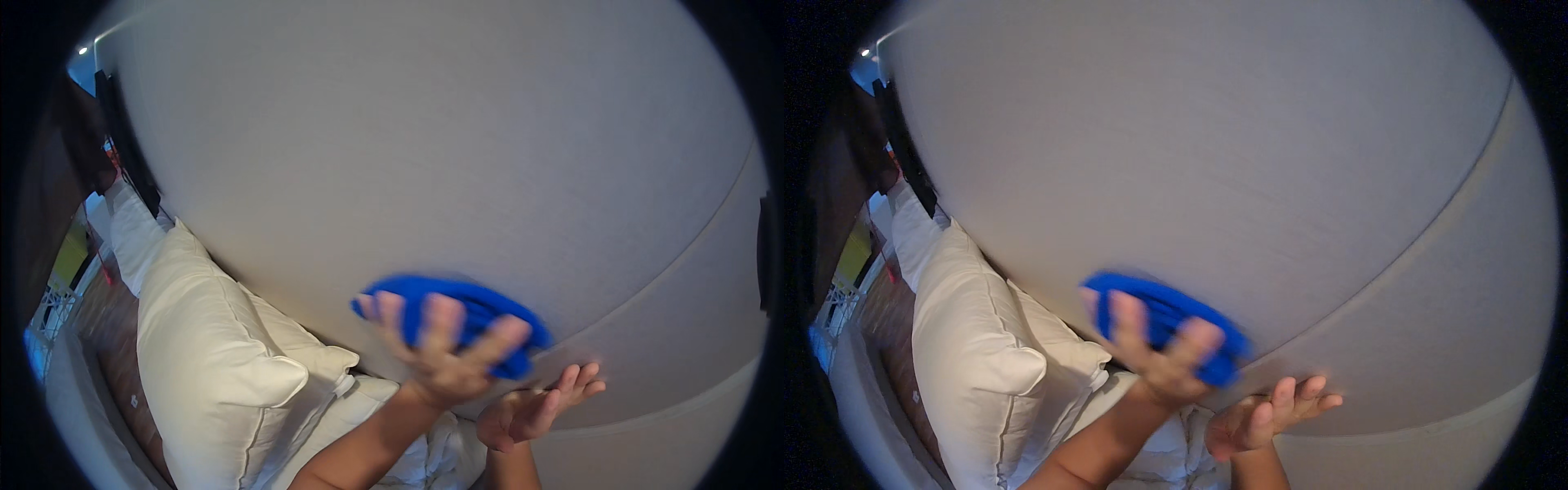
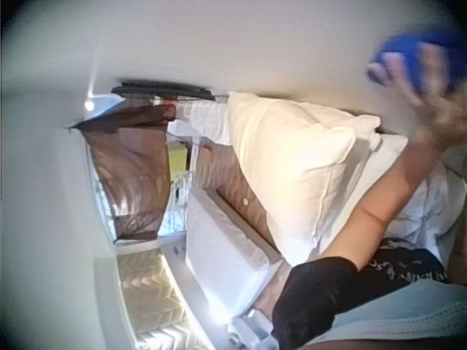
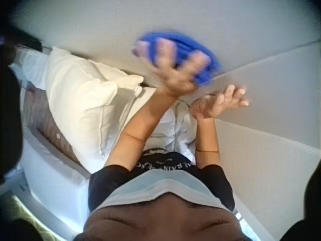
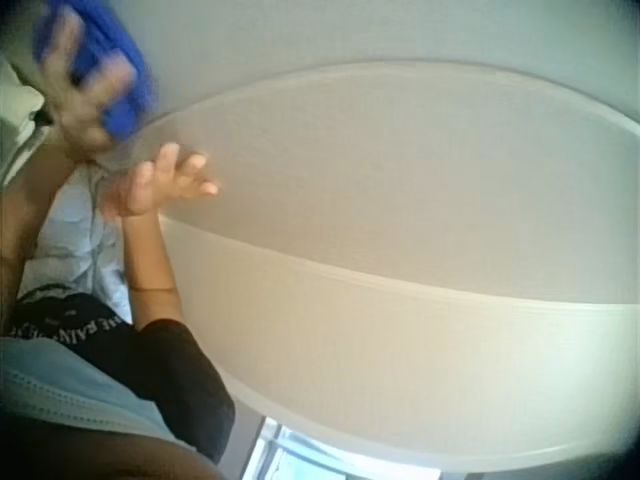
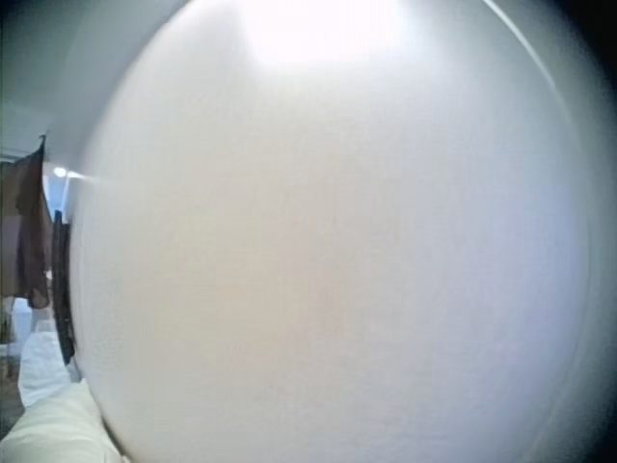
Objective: The person wipes a white wall and a window sill using a blue cloth. The person moves the cloth across the wall in circular and linear motions, then wipes the window sill near a large window.
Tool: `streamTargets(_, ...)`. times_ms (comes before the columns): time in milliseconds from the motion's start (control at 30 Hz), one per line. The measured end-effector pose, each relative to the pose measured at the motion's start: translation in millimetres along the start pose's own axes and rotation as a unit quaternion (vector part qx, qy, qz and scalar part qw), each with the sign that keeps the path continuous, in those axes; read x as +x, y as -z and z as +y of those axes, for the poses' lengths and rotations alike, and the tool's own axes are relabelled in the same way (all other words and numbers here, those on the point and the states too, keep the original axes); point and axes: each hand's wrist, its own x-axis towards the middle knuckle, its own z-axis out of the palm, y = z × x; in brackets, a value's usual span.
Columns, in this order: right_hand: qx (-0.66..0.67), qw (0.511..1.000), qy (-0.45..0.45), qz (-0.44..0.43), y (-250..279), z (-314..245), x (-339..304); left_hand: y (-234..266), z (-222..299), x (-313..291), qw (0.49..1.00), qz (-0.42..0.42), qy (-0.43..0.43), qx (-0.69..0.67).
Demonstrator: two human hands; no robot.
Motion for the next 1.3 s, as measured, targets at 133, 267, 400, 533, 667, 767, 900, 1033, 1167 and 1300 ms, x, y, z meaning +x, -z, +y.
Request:
streamTargets(133,0.002,1.0,0.024,0.013,-9.0,1.2,7.7,1.2,-31.5,-0.5,0.994,0.037,0.1,-0.037)
streamTargets(267,-0.008,1.0,0.004,-0.004,-6.0,-1.3,5.4,3.5,-18.8,-23.5,0.997,-0.01,0.076,0.013)
streamTargets(400,-0.007,1.0,0.012,-0.01,-3.8,-0.7,2.8,3.5,6.3,-73.4,0.997,-0.056,0.001,0.043)
streamTargets(533,-0.059,0.997,0.043,-0.025,-1.9,-0.4,9.4,2.6,-7.5,-91.4,0.997,-0.058,-0.018,0.05)
streamTargets(667,-0.084,0.994,0.05,-0.047,-2.7,-2.4,16.3,4.8,-51.2,-78.7,0.998,-0.013,0.06,0.014)
streamTargets(767,-0.072,0.995,0.028,-0.055,-9.3,-9.4,16.0,7.7,-66.9,-63.2,0.997,0.002,0.081,0.009)
streamTargets(900,-0.033,0.995,-0.009,-0.096,-27.4,-39.6,3.9,11.2,-53.4,-67.5,0.996,-0.022,0.082,0.036)
streamTargets(1033,0.0,0.992,-0.02,-0.122,-35.3,-54.9,-15.1,3.0,-59.5,-72.9,0.999,0.015,0.017,0.039)
streamTargets(1167,0.0,0.993,-0.012,-0.119,-40.1,-53.6,-11.5,11.9,-83.9,-43.4,0.998,0.028,0.038,0.048)
streamTargets(1300,0.03,0.996,0.001,-0.085,-44.0,-50.0,-9.4,13.9,-103.5,-7.7,0.979,0.082,0.186,0.006)
